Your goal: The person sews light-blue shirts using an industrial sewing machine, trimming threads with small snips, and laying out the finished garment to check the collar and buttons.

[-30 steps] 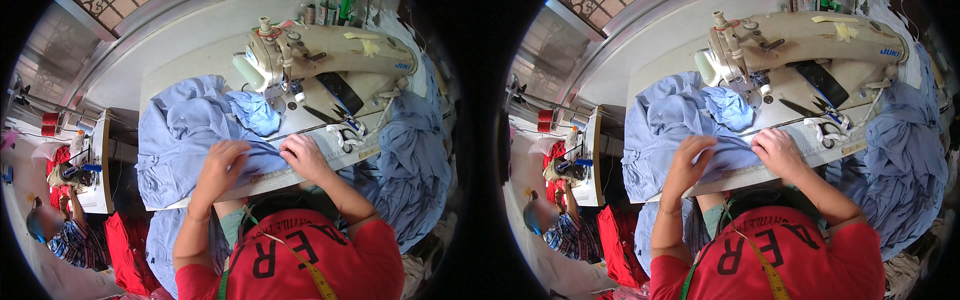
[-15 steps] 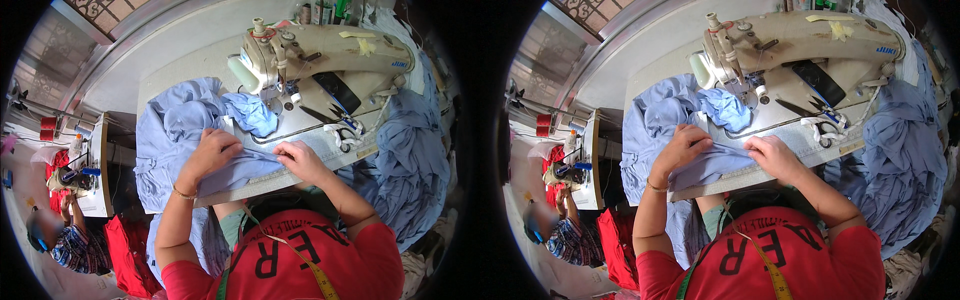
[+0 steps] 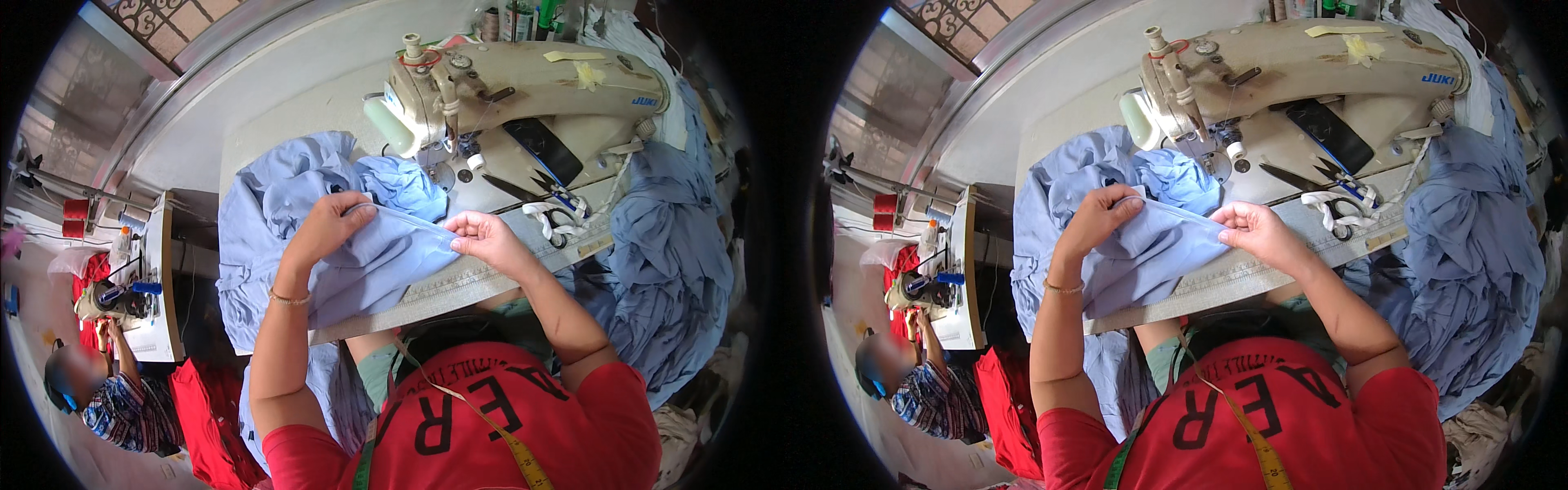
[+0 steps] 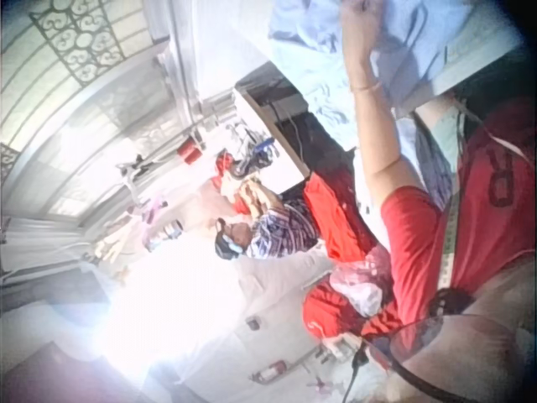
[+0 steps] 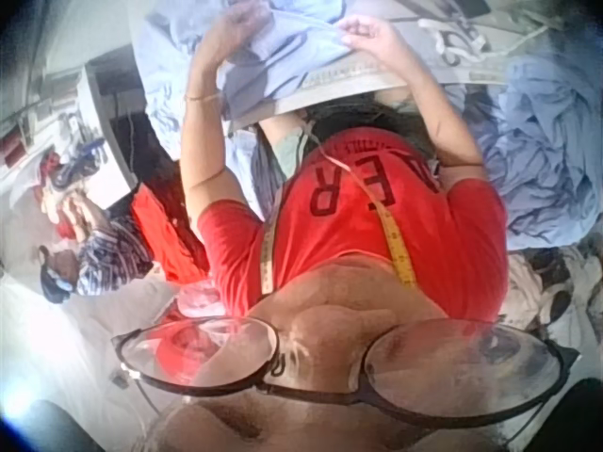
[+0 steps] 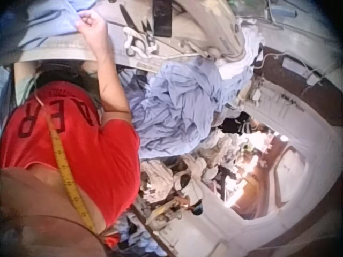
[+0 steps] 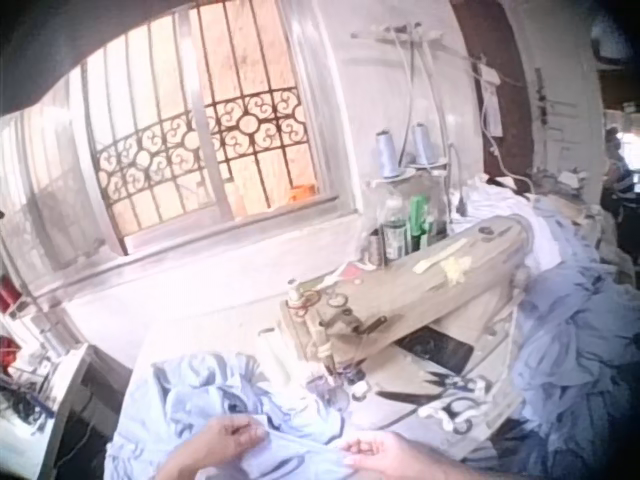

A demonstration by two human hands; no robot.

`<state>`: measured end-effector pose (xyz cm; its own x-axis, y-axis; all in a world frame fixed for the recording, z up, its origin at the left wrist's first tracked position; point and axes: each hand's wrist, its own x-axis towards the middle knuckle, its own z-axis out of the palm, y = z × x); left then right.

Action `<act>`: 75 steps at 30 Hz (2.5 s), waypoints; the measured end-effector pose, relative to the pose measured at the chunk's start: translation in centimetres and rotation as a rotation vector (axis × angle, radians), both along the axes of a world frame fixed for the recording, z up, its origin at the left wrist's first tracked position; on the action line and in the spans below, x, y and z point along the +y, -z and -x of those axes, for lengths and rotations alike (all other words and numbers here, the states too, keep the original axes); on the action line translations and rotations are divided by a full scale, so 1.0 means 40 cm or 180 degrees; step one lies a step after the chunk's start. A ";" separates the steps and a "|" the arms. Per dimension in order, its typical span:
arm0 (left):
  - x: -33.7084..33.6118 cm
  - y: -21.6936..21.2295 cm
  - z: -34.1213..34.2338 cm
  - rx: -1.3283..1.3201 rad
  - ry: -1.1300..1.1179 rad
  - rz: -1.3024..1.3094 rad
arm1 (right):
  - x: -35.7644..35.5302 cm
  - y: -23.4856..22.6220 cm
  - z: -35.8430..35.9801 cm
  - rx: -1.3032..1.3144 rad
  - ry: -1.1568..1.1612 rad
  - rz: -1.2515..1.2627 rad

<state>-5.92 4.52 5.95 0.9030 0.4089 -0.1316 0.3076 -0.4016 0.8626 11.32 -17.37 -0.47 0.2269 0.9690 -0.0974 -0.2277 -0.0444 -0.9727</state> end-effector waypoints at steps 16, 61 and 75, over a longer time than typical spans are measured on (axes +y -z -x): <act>0.034 0.029 -0.043 -0.0074 -0.0465 0.0040 | -0.002 -0.013 -0.017 0.0266 0.0042 0.0015; -0.124 0.147 -0.095 -0.0542 -0.0281 0.1143 | 0.107 0.028 -0.012 -0.0309 0.0837 -0.0394; -0.143 0.130 -0.083 -0.0733 -0.0290 0.0761 | 0.075 -0.012 0.072 -0.1497 0.1150 -0.0404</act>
